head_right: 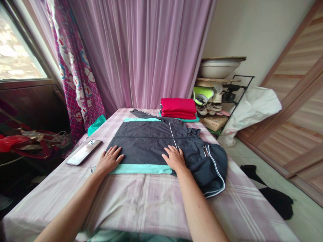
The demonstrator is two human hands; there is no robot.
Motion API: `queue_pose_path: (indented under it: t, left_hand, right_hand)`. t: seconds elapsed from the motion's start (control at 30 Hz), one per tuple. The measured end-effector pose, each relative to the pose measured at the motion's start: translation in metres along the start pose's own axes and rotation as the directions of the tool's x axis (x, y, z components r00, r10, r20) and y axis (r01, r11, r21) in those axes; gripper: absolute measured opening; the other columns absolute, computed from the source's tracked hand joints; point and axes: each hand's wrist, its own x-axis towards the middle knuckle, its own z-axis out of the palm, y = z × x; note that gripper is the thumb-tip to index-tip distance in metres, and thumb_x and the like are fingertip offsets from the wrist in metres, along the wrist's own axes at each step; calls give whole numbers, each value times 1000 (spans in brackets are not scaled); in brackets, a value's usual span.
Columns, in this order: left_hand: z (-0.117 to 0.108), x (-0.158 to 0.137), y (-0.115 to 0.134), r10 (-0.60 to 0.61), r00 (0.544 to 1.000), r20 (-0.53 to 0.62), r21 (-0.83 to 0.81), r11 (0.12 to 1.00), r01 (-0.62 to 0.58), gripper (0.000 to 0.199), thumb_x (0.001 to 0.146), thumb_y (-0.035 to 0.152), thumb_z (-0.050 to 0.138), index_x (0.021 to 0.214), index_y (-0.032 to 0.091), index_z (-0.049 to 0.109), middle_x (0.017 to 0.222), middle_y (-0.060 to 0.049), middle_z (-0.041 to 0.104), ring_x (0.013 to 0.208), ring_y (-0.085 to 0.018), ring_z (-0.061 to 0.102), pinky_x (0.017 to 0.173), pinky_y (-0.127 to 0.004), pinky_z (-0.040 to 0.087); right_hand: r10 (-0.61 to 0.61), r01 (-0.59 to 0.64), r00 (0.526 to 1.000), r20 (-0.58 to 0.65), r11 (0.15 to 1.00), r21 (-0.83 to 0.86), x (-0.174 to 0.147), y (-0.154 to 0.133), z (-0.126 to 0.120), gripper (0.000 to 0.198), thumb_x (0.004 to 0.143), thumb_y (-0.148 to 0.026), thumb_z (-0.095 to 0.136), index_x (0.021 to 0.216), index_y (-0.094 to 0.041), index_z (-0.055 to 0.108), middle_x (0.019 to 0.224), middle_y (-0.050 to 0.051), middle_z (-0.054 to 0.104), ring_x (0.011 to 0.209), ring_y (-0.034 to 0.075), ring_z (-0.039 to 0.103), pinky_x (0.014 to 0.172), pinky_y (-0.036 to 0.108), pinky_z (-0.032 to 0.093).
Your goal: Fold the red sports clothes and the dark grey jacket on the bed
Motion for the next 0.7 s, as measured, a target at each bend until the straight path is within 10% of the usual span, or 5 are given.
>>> queue_pose_path:
  t: [0.23,0.37,0.5,0.7]
  left_hand:
    - [-4,0,3,-8,999,36,35,999,7,60,97,52,33,149,24,42,159,-10,35,148,-30,28,118,-55,23]
    - [-3,0,3,-7,999,36,48,999,5,60,97,51,34,149,23,42,159,-10,35,147,-31,29,118,-56,23]
    - [-1,1,3,6,999,-34,40,999,-4,56,96,49,37,145,23,48,156,-12,41,145,-33,34,116,-58,26]
    - [-17,-9,-11,290,954,-72,-88,951,-296,46,96,48,35,112,23,71,117,-9,70,109,-24,65,101,-38,48]
  right_hand:
    - [62,-54,980,-191,997,46,-8,14,-23,42,94,-32,40,126,-23,65,140,9,59,130,23,51,110,42,33]
    - [387,-424,833,-395,905,-8,-18,52,-48,45,92,-32,39,128,-18,62,140,15,56,132,32,46,106,55,34]
    - [705,-727,675,-216,686,-35,-30,101,-61,52,87,-41,50,131,-15,60,136,24,56,124,40,52,90,57,46]
    - [704,-706,708,-51,705,-67,-39,154,-64,47,79,-59,53,90,-19,77,96,22,72,85,36,69,63,47,52]
